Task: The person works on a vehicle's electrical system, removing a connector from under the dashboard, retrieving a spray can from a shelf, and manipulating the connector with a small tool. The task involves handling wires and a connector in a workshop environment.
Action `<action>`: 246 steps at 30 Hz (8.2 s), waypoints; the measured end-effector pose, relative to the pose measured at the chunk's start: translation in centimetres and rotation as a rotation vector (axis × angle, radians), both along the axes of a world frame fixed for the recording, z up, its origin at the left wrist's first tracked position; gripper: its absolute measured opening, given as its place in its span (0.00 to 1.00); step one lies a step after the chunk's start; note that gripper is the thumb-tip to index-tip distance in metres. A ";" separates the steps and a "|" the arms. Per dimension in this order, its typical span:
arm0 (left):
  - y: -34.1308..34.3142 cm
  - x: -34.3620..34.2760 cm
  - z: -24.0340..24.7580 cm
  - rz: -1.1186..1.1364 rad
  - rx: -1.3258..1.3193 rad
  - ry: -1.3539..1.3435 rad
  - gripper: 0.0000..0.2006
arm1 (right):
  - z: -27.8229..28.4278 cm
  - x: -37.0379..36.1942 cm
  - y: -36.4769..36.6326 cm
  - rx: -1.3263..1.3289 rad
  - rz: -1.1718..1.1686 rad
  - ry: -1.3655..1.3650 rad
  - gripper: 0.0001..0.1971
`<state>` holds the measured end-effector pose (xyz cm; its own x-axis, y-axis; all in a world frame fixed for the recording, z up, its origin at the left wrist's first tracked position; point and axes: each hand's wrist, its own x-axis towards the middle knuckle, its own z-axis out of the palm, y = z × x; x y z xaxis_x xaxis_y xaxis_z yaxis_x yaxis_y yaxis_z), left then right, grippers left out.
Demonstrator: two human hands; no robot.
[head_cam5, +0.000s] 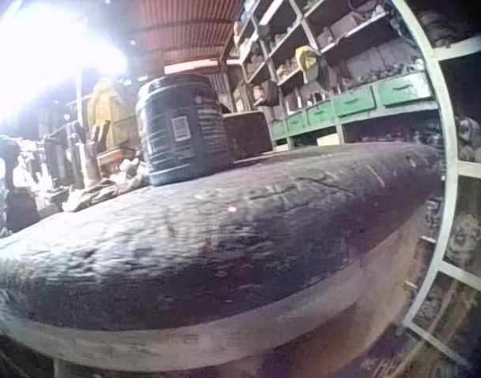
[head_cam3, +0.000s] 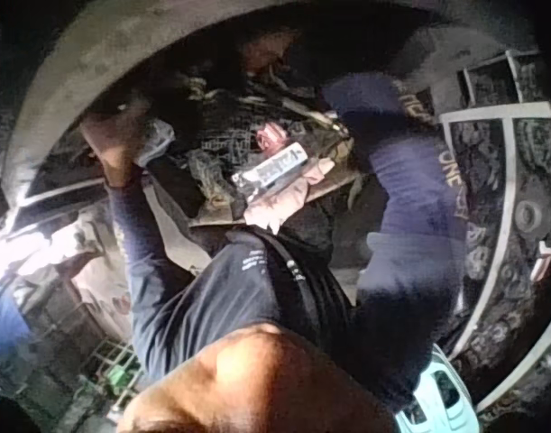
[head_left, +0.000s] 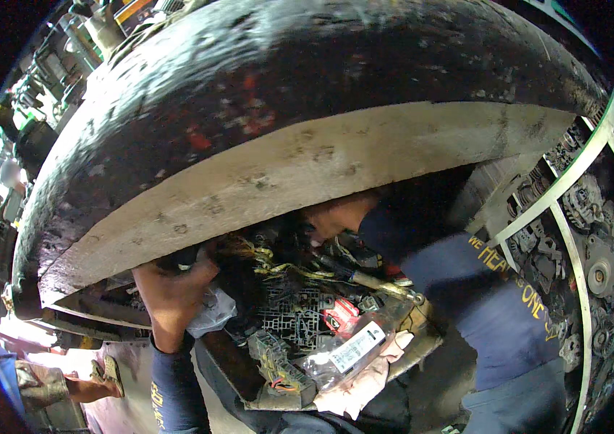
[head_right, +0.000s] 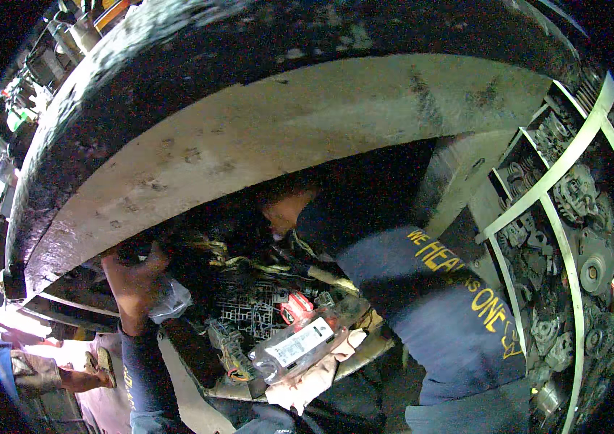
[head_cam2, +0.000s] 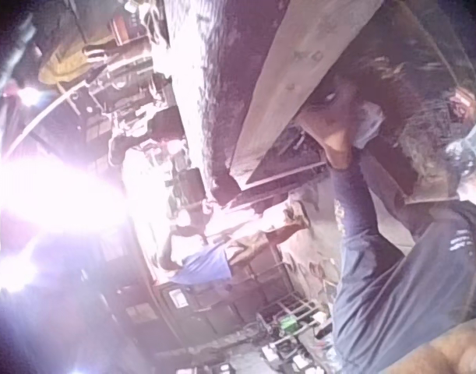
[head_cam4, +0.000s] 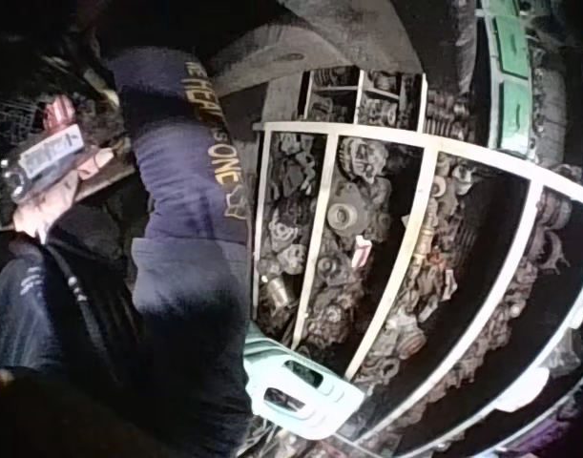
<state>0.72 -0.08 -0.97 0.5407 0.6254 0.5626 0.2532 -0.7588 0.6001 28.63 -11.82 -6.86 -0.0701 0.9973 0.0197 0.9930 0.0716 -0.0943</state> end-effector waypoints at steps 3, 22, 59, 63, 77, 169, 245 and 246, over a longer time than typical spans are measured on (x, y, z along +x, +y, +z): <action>-0.2 0.2 0.1 -0.002 0.030 -0.009 0.23 | -0.2 0.0 1.0 0.031 -0.005 -0.006 0.19; -0.5 -0.6 -0.1 -0.009 -0.050 -0.048 0.23 | 9.4 0.9 -8.9 -0.129 -0.039 -0.377 0.26; -0.7 -0.7 0.1 -0.143 -0.081 -0.057 0.24 | 5.6 -11.9 -13.8 0.400 -0.100 0.725 0.14; -0.7 -1.0 0.0 -0.122 -0.057 -0.015 0.25 | 5.0 -12.0 -14.3 0.425 -0.027 0.641 0.13; -1.0 -0.8 -0.2 -0.021 -0.139 -0.026 0.25 | 5.6 -15.5 -13.9 0.510 0.030 0.785 0.14; 4.5 2.0 1.0 -0.283 0.591 0.755 0.22 | 4.1 7.8 -4.6 0.117 -0.202 0.245 0.22; -4.1 -9.6 5.9 -0.878 -0.297 0.266 0.22 | -16.6 -16.0 -26.5 0.144 -0.805 0.580 0.17; -3.5 -14.6 0.6 -0.561 -0.601 -0.020 0.22 | -18.9 -15.6 -28.2 0.173 -0.797 0.651 0.18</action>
